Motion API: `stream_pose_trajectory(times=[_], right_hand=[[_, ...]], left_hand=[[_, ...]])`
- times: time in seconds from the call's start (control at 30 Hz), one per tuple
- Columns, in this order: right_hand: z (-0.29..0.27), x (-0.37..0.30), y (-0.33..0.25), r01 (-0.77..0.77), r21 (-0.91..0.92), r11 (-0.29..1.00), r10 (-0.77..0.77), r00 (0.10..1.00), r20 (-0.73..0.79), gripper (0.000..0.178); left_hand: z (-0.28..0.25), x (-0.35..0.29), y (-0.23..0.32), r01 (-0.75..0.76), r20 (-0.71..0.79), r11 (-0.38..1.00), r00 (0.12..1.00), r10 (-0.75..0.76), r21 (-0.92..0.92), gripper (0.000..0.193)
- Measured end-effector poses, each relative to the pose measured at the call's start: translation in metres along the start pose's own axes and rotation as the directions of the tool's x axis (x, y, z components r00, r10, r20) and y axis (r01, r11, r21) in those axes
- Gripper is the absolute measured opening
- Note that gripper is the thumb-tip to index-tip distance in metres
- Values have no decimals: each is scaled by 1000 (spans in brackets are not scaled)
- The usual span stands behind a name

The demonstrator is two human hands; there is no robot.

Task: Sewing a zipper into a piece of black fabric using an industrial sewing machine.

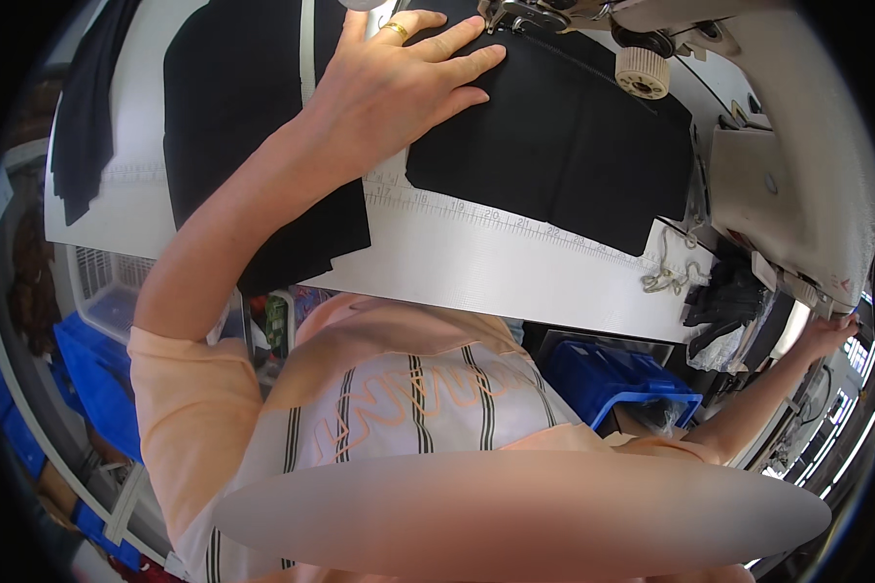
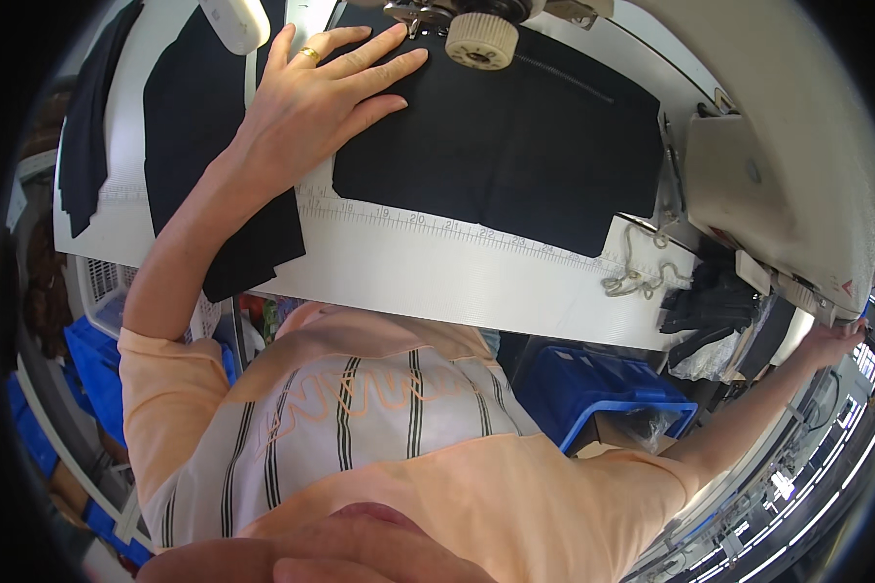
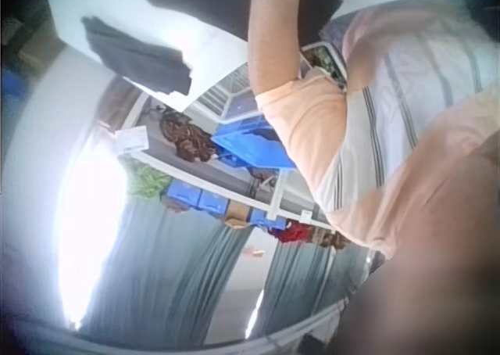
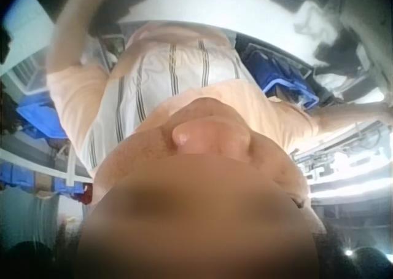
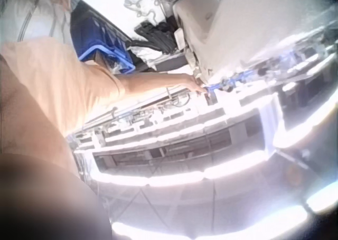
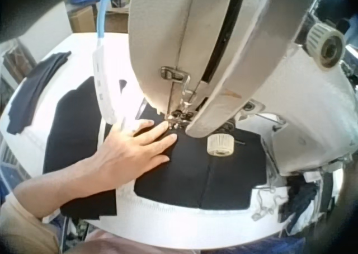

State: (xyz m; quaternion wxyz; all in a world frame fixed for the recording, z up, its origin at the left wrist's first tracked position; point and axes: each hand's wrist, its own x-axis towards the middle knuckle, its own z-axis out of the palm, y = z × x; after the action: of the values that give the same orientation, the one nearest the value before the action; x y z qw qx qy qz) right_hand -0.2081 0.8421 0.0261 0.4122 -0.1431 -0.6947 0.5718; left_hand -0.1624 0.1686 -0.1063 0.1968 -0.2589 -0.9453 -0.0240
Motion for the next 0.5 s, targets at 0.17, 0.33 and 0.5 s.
stream_pose_trajectory(times=[0.17, 0.33, 0.5], right_hand=[[-41, 121, -9, -266, -286, 921, 271, 962, -22, 41], [-48, 121, 4, -223, -202, 954, 237, 971, 45, 40], [-39, 96, -1, -250, -160, 955, 253, 968, -7, 40]], left_hand=[[2, 0, -2, -9, -6, 1000, 1000, 9, -17, 39], [-2, 3, 0, -15, -54, 973, 999, 2, -232, 38], [-14, 8, 4, -13, -1, 980, 1000, 13, -201, 37]])
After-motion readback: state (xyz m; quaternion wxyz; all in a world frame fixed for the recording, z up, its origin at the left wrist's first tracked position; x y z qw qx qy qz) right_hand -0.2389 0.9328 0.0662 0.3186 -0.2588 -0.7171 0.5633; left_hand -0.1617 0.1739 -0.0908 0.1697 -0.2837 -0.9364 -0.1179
